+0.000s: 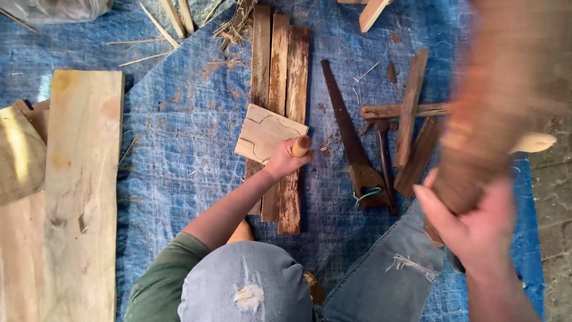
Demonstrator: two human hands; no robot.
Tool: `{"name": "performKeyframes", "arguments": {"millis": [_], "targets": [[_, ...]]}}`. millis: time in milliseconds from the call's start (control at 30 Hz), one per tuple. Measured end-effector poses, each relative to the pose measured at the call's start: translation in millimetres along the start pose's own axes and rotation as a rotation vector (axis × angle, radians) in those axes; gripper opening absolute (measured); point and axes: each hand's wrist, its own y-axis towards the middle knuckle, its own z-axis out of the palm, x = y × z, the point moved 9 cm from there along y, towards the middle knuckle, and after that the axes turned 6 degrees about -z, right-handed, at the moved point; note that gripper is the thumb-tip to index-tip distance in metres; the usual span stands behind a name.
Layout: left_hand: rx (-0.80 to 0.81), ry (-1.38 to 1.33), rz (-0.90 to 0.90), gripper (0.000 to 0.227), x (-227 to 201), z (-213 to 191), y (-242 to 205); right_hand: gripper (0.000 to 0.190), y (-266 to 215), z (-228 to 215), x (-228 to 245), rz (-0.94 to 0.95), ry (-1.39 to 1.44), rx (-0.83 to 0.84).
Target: A person uses a wooden mallet and a chisel to carve a decorative shape into a wooden board while sitting on a tarp.
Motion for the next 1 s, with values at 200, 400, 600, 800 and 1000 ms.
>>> {"name": "performKeyframes", "arguments": {"millis": [200,400,600,800,1000], "targets": [[-0.004,0.018,-0.046,0.023,15,-3,0,0.062,-15,94,-25,-0.12,-0.079,0.125],[0.106,0.028,-0.243,0.023,36,-27,-4,0.069,-24,109,-62,0.073,0.066,0.114],[-0.002,-0.141,-0.419,0.024,42,-50,2,0.07,-43,202,-108,0.12,0.18,0.269],[-0.199,-0.242,-0.495,0.032,82,-95,-11,0.088,-114,312,-164,0.557,0.254,0.754],[-0.649,-0.877,-0.489,0.032,104,-122,-60,0.086,-134,342,-168,0.573,0.331,0.802]]}}
